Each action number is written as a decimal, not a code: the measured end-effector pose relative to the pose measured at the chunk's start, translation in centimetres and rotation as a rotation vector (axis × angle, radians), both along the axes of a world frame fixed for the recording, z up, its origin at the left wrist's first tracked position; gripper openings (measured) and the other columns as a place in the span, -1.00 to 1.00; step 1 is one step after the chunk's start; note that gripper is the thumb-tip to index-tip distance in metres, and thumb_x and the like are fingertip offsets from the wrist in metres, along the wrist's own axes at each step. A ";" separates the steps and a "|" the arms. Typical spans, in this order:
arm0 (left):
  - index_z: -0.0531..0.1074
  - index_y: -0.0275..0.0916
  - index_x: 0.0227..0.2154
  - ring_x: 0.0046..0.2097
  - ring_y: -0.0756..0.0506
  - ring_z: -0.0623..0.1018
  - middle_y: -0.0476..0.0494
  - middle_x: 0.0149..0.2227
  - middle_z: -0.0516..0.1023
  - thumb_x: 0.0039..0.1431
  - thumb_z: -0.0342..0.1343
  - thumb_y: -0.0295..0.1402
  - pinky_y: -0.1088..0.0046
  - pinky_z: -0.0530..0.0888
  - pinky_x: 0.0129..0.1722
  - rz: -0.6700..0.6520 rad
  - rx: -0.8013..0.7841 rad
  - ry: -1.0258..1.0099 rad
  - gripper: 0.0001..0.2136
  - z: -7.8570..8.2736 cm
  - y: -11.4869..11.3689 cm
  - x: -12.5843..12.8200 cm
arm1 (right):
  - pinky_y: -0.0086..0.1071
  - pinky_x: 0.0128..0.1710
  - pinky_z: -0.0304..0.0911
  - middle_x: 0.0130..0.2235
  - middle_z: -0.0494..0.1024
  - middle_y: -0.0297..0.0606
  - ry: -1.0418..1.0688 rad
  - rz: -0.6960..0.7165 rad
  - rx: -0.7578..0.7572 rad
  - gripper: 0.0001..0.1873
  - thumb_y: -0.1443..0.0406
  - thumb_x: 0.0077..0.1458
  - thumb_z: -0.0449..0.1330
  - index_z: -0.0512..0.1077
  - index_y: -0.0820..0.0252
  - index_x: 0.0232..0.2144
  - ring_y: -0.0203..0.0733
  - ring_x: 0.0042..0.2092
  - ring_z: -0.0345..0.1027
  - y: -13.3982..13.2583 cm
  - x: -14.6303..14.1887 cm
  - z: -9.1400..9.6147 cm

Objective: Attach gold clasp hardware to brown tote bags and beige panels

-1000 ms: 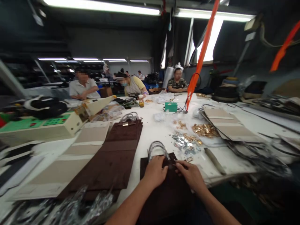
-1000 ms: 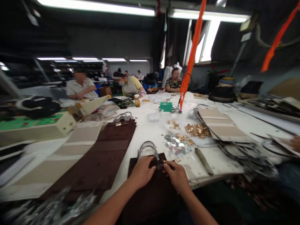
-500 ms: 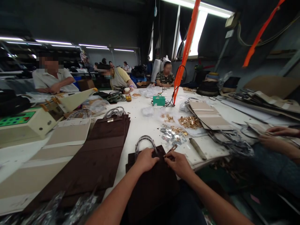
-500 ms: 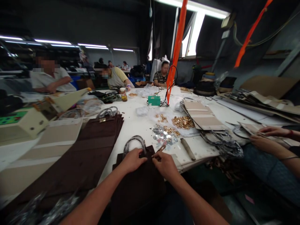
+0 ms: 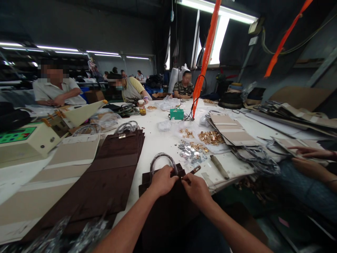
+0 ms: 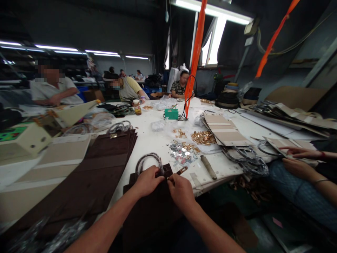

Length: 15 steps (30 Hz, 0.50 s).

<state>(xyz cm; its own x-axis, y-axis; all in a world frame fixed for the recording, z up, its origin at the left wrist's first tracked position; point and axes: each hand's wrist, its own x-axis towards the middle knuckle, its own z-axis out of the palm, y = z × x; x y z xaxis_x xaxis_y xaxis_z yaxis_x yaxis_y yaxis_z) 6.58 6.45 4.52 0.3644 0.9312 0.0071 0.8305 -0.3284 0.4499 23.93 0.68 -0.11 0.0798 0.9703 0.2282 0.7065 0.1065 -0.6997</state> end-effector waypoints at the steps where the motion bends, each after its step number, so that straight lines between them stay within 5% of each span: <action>1: 0.51 -0.19 -0.26 -0.12 -0.19 0.59 -0.17 -0.15 0.62 0.21 0.17 -0.21 0.37 0.36 -0.23 -0.004 0.013 0.005 -0.83 0.1 -0.2 0.1 | -0.38 -0.34 0.14 -0.37 0.64 -0.29 -0.014 -0.012 0.003 -0.87 0.28 0.22 0.19 0.54 0.09 -0.35 -0.13 -0.32 0.50 -0.1 -0.1 -0.1; 15: 0.49 -0.23 -0.28 -0.12 -0.19 0.58 -0.17 -0.17 0.57 0.26 0.14 -0.28 0.34 0.37 -0.16 -0.064 0.097 0.002 -0.87 1.4 -1.6 0.2 | -0.36 -0.34 0.07 -0.38 0.62 -0.35 -0.181 -0.034 -0.035 -0.96 0.28 0.19 0.24 0.52 0.05 -0.31 -0.13 -0.30 0.49 -0.5 -0.3 2.2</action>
<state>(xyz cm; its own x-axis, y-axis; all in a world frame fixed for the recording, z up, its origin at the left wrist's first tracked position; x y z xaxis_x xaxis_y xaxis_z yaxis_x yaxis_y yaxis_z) 6.74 4.88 5.93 0.4231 0.9010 0.0955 0.8072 -0.4228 0.4119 23.65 0.17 2.08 0.0730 0.9754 0.2078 0.8241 0.0584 -0.5634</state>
